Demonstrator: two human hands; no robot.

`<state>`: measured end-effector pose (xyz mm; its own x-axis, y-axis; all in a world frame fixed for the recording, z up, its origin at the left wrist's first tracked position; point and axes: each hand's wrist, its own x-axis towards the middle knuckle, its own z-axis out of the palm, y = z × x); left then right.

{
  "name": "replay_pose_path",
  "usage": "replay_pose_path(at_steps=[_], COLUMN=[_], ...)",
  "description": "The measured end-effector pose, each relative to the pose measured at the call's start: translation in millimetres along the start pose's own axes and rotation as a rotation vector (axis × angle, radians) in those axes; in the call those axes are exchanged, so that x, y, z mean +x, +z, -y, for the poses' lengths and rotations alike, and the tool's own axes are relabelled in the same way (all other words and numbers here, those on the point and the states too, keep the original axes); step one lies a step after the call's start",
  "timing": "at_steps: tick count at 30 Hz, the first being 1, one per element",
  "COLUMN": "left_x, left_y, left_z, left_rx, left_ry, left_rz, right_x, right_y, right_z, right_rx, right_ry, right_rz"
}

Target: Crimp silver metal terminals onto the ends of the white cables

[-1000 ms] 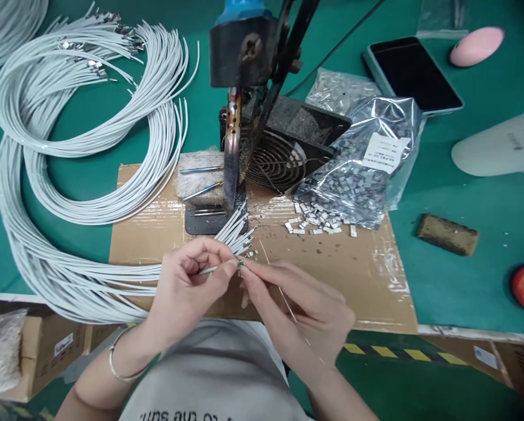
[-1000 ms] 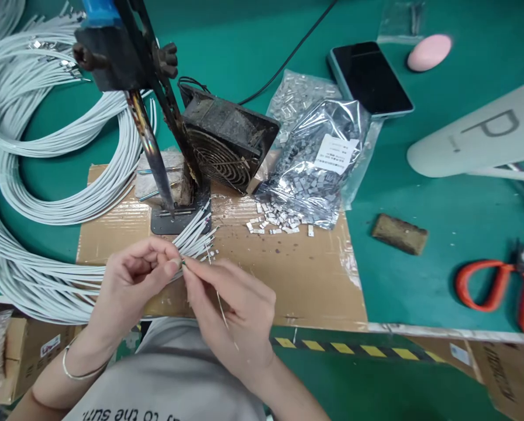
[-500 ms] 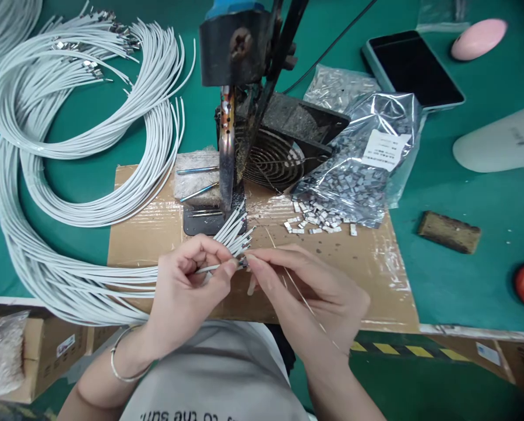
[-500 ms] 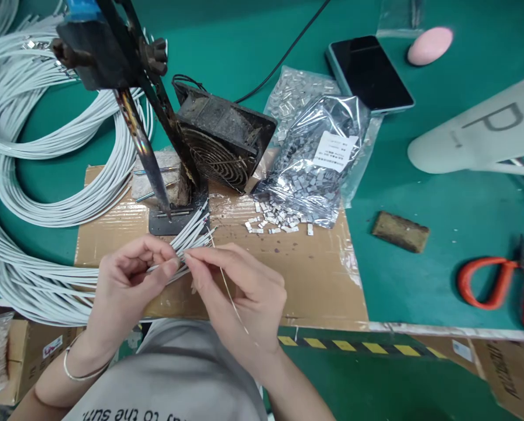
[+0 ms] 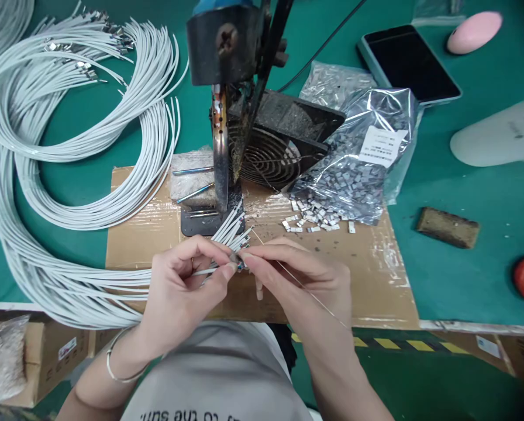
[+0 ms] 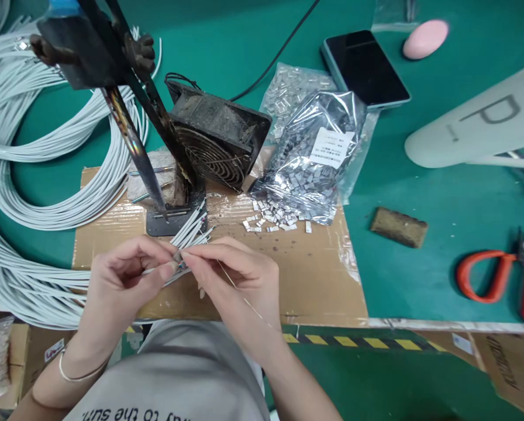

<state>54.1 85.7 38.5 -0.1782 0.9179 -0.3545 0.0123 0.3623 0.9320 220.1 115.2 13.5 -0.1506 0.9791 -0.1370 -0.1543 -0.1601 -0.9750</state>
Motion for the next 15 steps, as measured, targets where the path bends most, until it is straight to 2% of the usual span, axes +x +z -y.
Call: replay_pose_path(at_steps=[15], left_x=[4.0], left_y=[0.6], left_z=[-3.2], left_rx=[0.022], left_ry=[-0.012], left_rz=[0.013], right_x=[0.1], right_y=[-1.7], right_z=[-1.5], right_rx=[-0.054], right_ry=[-0.049], right_rz=[0.015])
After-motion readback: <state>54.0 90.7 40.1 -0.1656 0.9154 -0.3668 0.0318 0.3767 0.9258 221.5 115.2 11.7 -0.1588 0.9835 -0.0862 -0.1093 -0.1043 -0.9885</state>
